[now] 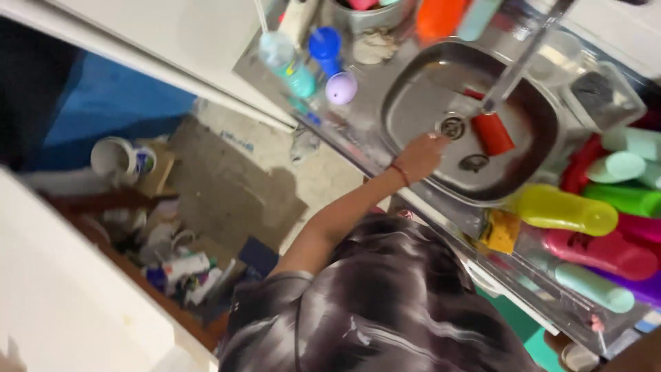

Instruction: Washing and rinsing various dishes including plates, bowls, and cups in a sink using a sponge.

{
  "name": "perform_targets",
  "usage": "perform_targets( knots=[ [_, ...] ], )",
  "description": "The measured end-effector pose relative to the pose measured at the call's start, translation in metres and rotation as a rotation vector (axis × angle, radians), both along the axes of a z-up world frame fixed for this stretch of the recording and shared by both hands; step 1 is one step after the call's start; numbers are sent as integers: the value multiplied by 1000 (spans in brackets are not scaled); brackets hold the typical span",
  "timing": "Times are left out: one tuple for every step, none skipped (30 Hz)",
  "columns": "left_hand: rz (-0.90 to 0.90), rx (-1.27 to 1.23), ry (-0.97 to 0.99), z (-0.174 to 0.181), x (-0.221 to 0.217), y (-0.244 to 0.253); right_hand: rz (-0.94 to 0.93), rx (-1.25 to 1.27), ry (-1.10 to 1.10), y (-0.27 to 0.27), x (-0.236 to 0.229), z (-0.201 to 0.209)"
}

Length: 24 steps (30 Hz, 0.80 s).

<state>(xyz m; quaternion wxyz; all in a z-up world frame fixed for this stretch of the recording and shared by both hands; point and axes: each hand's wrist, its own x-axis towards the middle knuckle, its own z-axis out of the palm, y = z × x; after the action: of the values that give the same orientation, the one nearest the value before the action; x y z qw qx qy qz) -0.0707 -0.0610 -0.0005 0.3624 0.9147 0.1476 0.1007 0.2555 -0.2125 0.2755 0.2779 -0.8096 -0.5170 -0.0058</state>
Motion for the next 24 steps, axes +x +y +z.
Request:
perform_targets(
  knots=[
    [-68, 315, -45, 23, 1, -6, 13, -28, 34, 11, -11, -11],
    [-52, 311, -38, 37, 2, -9, 8, -59, 66, 9, -23, -27],
    [-91, 57, -117, 51, 3, -12, 4, -92, 97, 6, -34, -43],
    [-137, -195, -198, 66, 7, -13, -8, -121, 127, 2, -45, -56],
    [-128, -196, -196, 91, 1, -14, -20, -152, 158, -4, -56, -72],
    [-272, -478, -229, 117, -2, -12, -40, -176, 184, -10, -67, -86],
    [-414, -761, -257, 143, -5, -9, -59, -199, 210, -15, -79, -100],
    [-412, -761, -259, 161, -10, -6, -77, -228, 237, -23, -94, -111],
    [-498, -976, -303, 179, -15, -3, -94, -256, 264, -29, -109, -122],
    [-583, -1187, -349, 197, -19, 2, -111, -282, 288, -31, -123, -133],
    [-582, -1183, -353, 190, -22, 6, -127, -308, 312, -40, -150, -140],
    [-535, -1331, -336, 183, -26, 11, -146, -330, 338, -41, -170, -142],
    [-486, -1477, -317, 176, -29, 16, -164, -353, 363, -38, -182, -137],
    [-485, -1478, -314, 105, -57, 33, -184, -381, 394, -54, -196, -138],
    [-515, -724, -137, 48, -61, 43, -204, -408, 425, -59, -214, -146],
    [-492, 26, 31, -2, -23, 46, -225, -441, 451, -50, -226, -163],
    [-492, 22, 28, 13, -31, 42, -226, -445, 449, -55, -241, -160],
    [-181, 36, -230, 31, -36, 47, -74, -309, 414, -51, -251, -156],
    [133, 47, -483, 49, -40, 53, 77, -172, 376, -47, -260, -153],
    [127, 49, -482, 73, -48, 73, 73, -169, 378, -45, -264, -144],
    [512, -150, -380, 96, -56, 92, 12, -173, 490, -44, -267, -137],
    [890, -355, -255, 117, -66, 104, -58, -185, 605, -50, -274, -129],
    [880, -361, -245, 95, -60, 133, -71, -189, 611, -52, -277, -129],
    [1037, -152, -387, 74, -53, 164, -79, -194, 593, -51, -277, -130]
  ],
)
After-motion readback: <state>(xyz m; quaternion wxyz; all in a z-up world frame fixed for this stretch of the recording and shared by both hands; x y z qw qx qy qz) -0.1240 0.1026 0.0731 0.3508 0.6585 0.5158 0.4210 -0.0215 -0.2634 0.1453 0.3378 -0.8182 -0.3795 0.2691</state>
